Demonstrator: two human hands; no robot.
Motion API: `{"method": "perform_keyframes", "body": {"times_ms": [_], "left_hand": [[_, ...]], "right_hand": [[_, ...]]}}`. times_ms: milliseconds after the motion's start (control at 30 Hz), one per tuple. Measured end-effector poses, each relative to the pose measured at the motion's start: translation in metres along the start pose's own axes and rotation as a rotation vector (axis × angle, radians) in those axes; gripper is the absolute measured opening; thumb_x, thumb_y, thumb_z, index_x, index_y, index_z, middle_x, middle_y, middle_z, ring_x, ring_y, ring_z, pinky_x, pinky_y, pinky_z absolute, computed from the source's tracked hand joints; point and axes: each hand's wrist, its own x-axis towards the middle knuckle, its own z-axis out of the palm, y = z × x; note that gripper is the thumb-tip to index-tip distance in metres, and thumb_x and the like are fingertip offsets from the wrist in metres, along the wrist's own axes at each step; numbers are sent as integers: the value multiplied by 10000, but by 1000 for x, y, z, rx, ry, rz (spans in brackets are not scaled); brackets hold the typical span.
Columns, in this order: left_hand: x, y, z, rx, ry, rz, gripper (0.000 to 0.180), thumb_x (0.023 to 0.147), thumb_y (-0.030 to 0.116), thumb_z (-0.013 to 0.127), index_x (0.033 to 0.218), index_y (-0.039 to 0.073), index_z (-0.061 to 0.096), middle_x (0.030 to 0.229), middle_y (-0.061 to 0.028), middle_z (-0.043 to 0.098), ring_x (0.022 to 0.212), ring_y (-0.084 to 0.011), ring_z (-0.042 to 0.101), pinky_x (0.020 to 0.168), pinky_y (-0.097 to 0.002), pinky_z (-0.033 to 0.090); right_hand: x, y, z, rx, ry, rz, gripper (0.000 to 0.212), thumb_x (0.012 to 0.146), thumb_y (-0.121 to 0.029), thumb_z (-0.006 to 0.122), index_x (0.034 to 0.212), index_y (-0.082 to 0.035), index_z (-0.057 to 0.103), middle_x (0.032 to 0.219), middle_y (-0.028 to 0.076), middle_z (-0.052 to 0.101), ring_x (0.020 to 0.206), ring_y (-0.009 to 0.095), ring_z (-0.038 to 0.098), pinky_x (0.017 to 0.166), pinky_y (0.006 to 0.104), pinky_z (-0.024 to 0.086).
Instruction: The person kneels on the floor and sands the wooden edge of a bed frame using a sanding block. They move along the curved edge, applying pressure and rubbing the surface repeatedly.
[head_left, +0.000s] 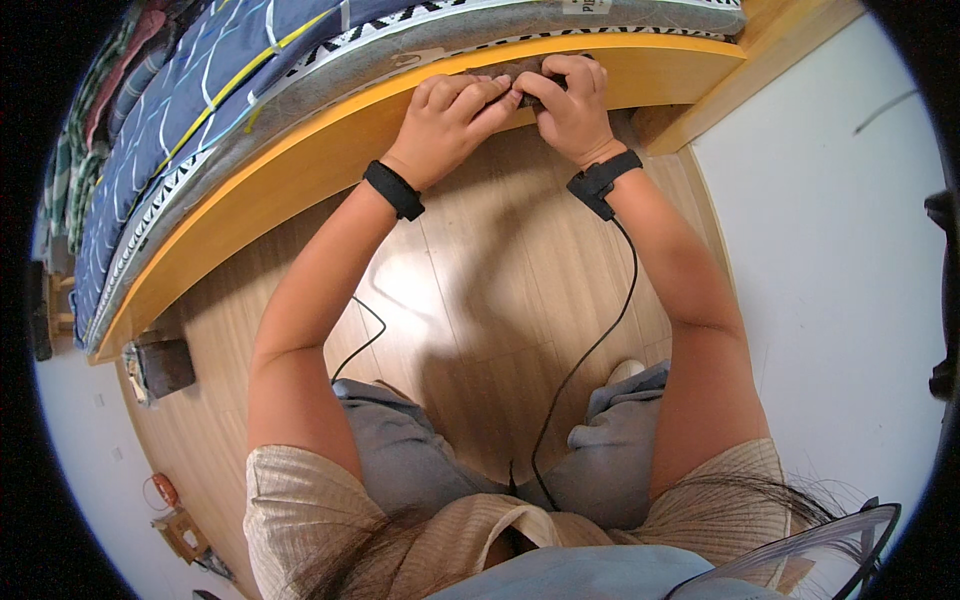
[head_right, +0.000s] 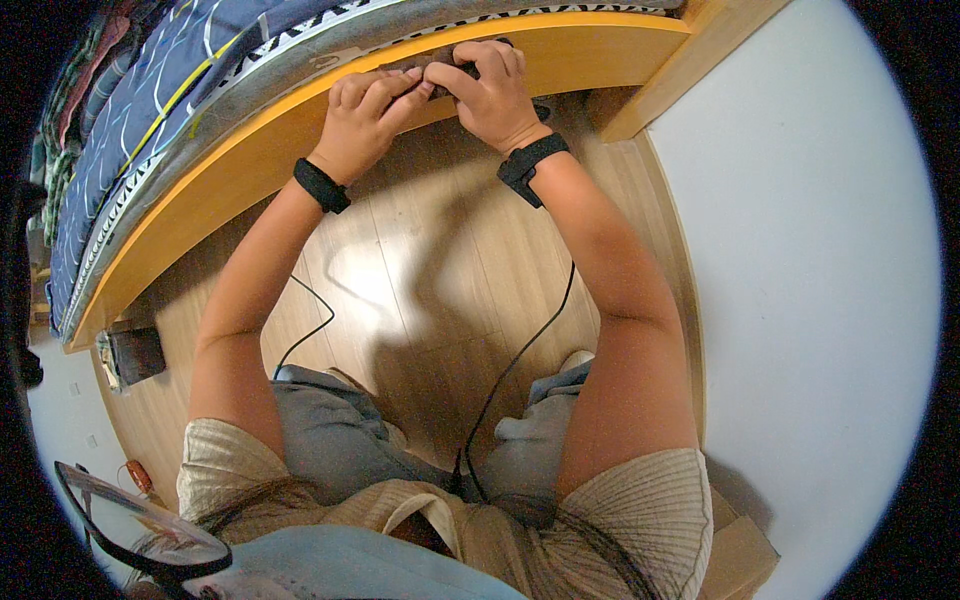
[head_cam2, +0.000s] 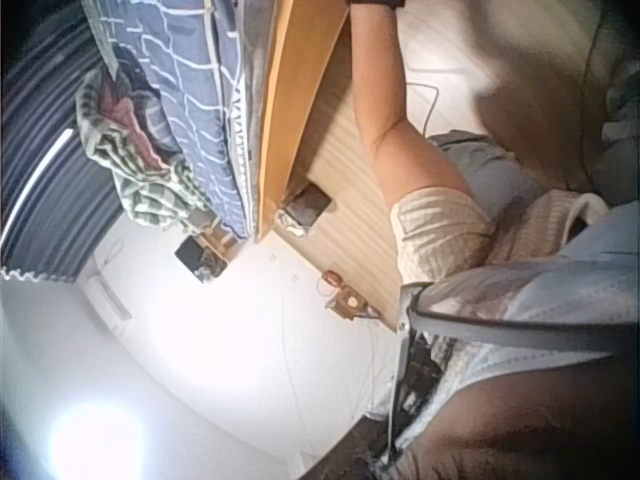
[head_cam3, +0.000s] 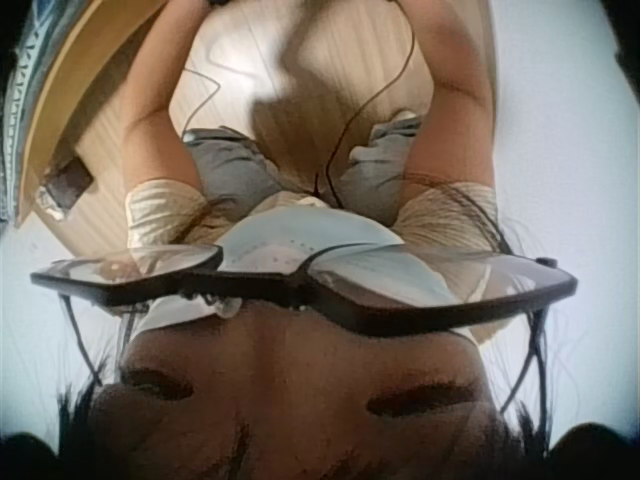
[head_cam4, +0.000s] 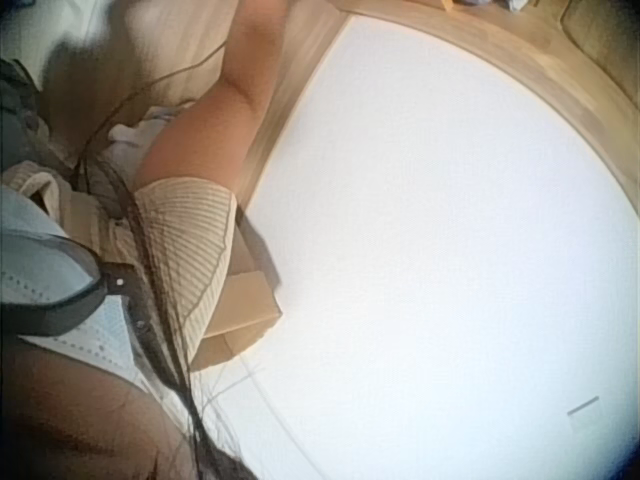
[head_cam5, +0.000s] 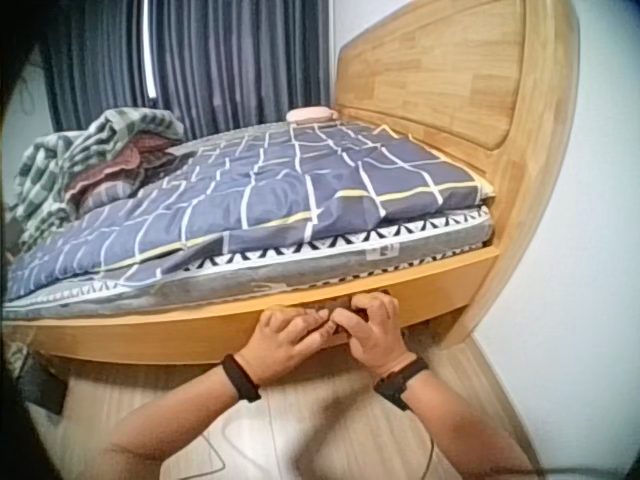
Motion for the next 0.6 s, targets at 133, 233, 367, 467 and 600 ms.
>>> {"method": "perform_keyframes", "body": {"times_ms": [133, 233, 367, 467, 600], "left_hand": [[13, 2, -4, -6, 34, -42, 374, 896, 206, 652, 1267, 256, 644, 1306, 92, 612, 1154, -140, 536, 984, -346, 393], [21, 5, -3, -7, 60, -67, 372, 892, 205, 659, 1260, 261, 646, 1312, 93, 611, 1159, -141, 536, 983, -353, 391], [25, 11, 5, -62, 116, -120, 349, 883, 202, 673, 1226, 259, 653, 1310, 93, 611, 1167, -145, 535, 996, -373, 383], [21, 13, 14, -86, 124, -102, 334, 879, 200, 676, 1207, 256, 657, 1303, 94, 612, 1165, -147, 534, 996, -369, 389], [12, 20, 28, -106, 81, -39, 349, 872, 195, 677, 1216, 256, 656, 1291, 89, 613, 1161, -146, 531, 981, -349, 404]], "right_hand": [[9, 4, -7, -1, 18, -8, 491, 780, -24, 702, 1158, -335, 658, 1097, 5, 540, 1048, 258, 515, 922, 404, 388], [13, 6, -11, -9, 38, 11, 497, 770, -22, 713, 1158, -327, 658, 1093, 3, 542, 1042, 258, 514, 921, 406, 391], [9, 9, -8, 6, 72, 27, 490, 758, -32, 732, 1138, -331, 654, 1090, 1, 537, 1035, 254, 510, 917, 410, 394], [-2, 13, -1, 27, 101, 21, 469, 759, -44, 742, 1111, -338, 645, 1087, 0, 528, 1028, 257, 509, 910, 413, 395], [-26, 15, 10, 46, 83, 68, 477, 752, -52, 751, 1098, -355, 626, 1085, -1, 518, 1045, 268, 507, 920, 420, 400]]}}
